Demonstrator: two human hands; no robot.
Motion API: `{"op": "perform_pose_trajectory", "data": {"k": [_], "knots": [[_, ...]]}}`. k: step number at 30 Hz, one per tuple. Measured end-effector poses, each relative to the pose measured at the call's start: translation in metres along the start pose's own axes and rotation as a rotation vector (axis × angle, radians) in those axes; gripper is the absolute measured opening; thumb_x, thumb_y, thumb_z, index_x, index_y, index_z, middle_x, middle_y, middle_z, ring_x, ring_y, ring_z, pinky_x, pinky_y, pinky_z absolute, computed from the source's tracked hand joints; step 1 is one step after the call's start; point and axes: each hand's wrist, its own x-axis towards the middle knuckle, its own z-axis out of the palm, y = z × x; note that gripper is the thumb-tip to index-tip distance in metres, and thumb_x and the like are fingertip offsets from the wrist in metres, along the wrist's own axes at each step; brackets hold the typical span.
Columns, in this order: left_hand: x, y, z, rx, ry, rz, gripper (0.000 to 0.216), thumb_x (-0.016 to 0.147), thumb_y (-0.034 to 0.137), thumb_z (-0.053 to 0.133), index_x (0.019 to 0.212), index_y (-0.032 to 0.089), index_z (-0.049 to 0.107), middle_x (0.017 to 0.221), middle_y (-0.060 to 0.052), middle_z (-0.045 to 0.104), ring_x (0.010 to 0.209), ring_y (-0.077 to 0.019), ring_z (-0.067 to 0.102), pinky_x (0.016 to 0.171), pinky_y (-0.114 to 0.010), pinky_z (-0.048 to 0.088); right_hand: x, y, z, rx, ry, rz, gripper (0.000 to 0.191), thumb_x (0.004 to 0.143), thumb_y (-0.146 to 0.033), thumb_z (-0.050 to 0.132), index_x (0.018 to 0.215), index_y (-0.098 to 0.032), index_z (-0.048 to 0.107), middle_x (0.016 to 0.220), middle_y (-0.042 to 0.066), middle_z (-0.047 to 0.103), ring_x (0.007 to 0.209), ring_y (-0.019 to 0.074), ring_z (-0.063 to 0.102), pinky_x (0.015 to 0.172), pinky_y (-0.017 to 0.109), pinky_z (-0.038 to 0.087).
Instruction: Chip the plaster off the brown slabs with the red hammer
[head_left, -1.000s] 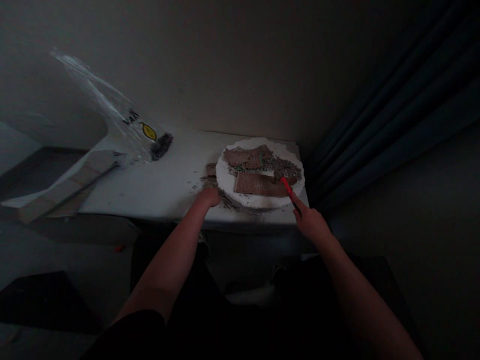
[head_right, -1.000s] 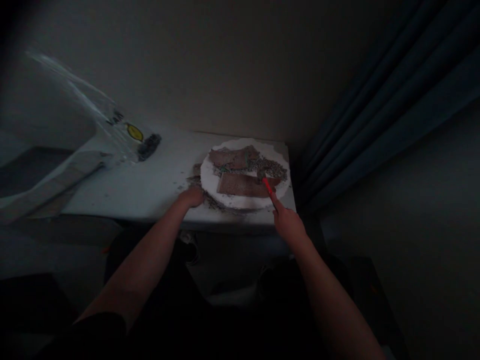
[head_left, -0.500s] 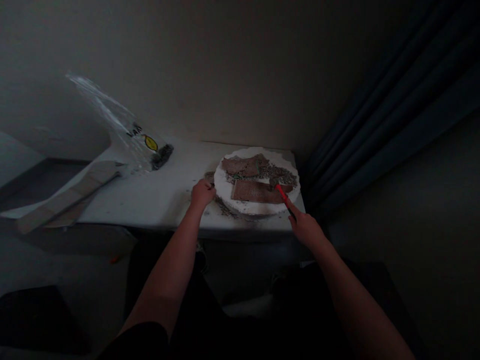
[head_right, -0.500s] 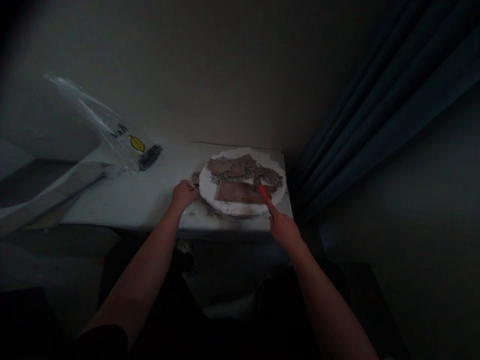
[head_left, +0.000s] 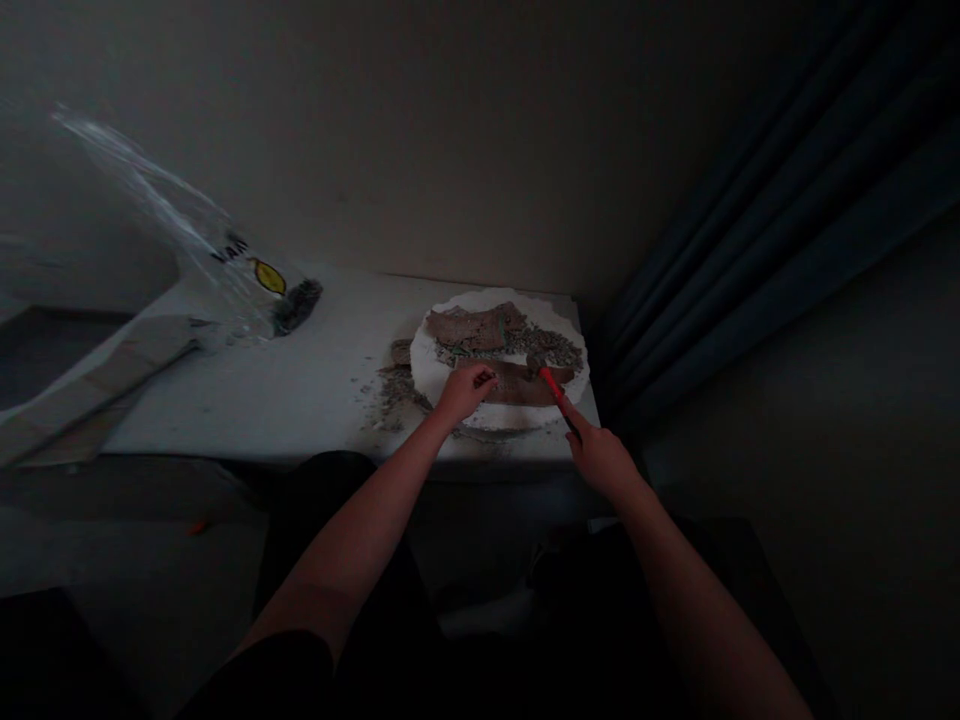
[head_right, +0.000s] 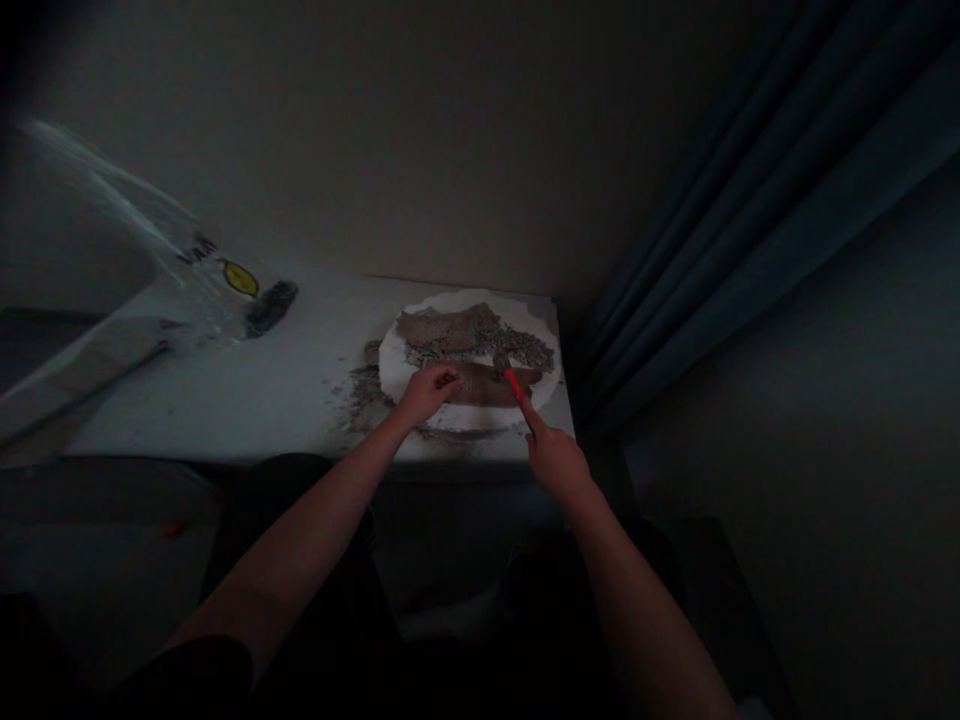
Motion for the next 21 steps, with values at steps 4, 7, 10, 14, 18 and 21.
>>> {"op": "perform_pose_trajectory", "data": {"k": [4, 7, 10, 14, 18, 21], "knots": [[0.006, -0.001, 0.008, 0.024, -0.026, 0.026, 0.012, 0.086, 0.026, 0.062, 0.085, 0.017, 0.07, 0.083, -0.003, 0.073, 0.076, -0.0167, 0.065, 0.075, -0.029, 0.049, 0.001, 0.0, -0.002, 0.0, -0.027, 0.013, 0.069, 0.103, -0.028, 0.043, 0.164, -0.03, 0.011, 0.097, 0.01, 0.076, 0.083, 0.0258, 0.071, 0.073, 0.031, 0.046], [0.008, -0.005, 0.013, 0.048, -0.039, 0.015, 0.011, 0.086, 0.025, 0.062, 0.086, 0.017, 0.07, 0.084, -0.003, 0.074, 0.077, -0.0174, 0.065, 0.075, -0.029, 0.049, 0.0, -0.001, -0.003, 0.008, -0.035, 0.018, 0.069, 0.103, -0.029, 0.042, 0.164, -0.032, 0.009, 0.097, 0.009, 0.076, 0.084, 0.0259, 0.072, 0.073, 0.031, 0.046], [0.008, -0.009, 0.016, 0.064, -0.046, 0.001, 0.012, 0.087, 0.026, 0.061, 0.088, 0.017, 0.07, 0.085, -0.004, 0.074, 0.077, -0.0178, 0.066, 0.074, -0.029, 0.048, 0.0, -0.001, -0.005, 0.008, -0.043, 0.025, 0.071, 0.103, -0.029, 0.043, 0.164, -0.031, 0.007, 0.097, 0.01, 0.076, 0.084, 0.0263, 0.072, 0.074, 0.031, 0.046], [0.007, -0.009, 0.017, 0.068, -0.031, 0.001, 0.013, 0.087, 0.026, 0.06, 0.088, 0.017, 0.07, 0.085, -0.004, 0.074, 0.078, -0.0182, 0.066, 0.073, -0.029, 0.047, 0.0, -0.001, -0.005, -0.002, -0.049, 0.017, 0.071, 0.103, -0.028, 0.042, 0.164, -0.03, 0.006, 0.097, 0.01, 0.076, 0.084, 0.0262, 0.072, 0.074, 0.031, 0.046], [0.007, -0.007, 0.017, 0.082, -0.017, 0.002, 0.014, 0.087, 0.027, 0.06, 0.088, 0.017, 0.07, 0.084, -0.005, 0.074, 0.077, -0.0177, 0.065, 0.073, -0.029, 0.047, 0.0, 0.0, -0.004, -0.002, -0.032, 0.004, 0.071, 0.103, -0.028, 0.043, 0.164, -0.031, 0.007, 0.095, 0.009, 0.076, 0.082, 0.0257, 0.072, 0.072, 0.031, 0.046], [0.007, -0.006, 0.016, 0.081, -0.021, -0.008, 0.014, 0.087, 0.027, 0.06, 0.088, 0.018, 0.07, 0.085, -0.004, 0.074, 0.076, -0.0171, 0.065, 0.073, -0.028, 0.047, -0.001, 0.0, -0.004, 0.004, -0.023, -0.001, 0.07, 0.103, -0.029, 0.043, 0.164, -0.031, 0.009, 0.095, 0.009, 0.076, 0.082, 0.0255, 0.071, 0.071, 0.03, 0.046]]}}
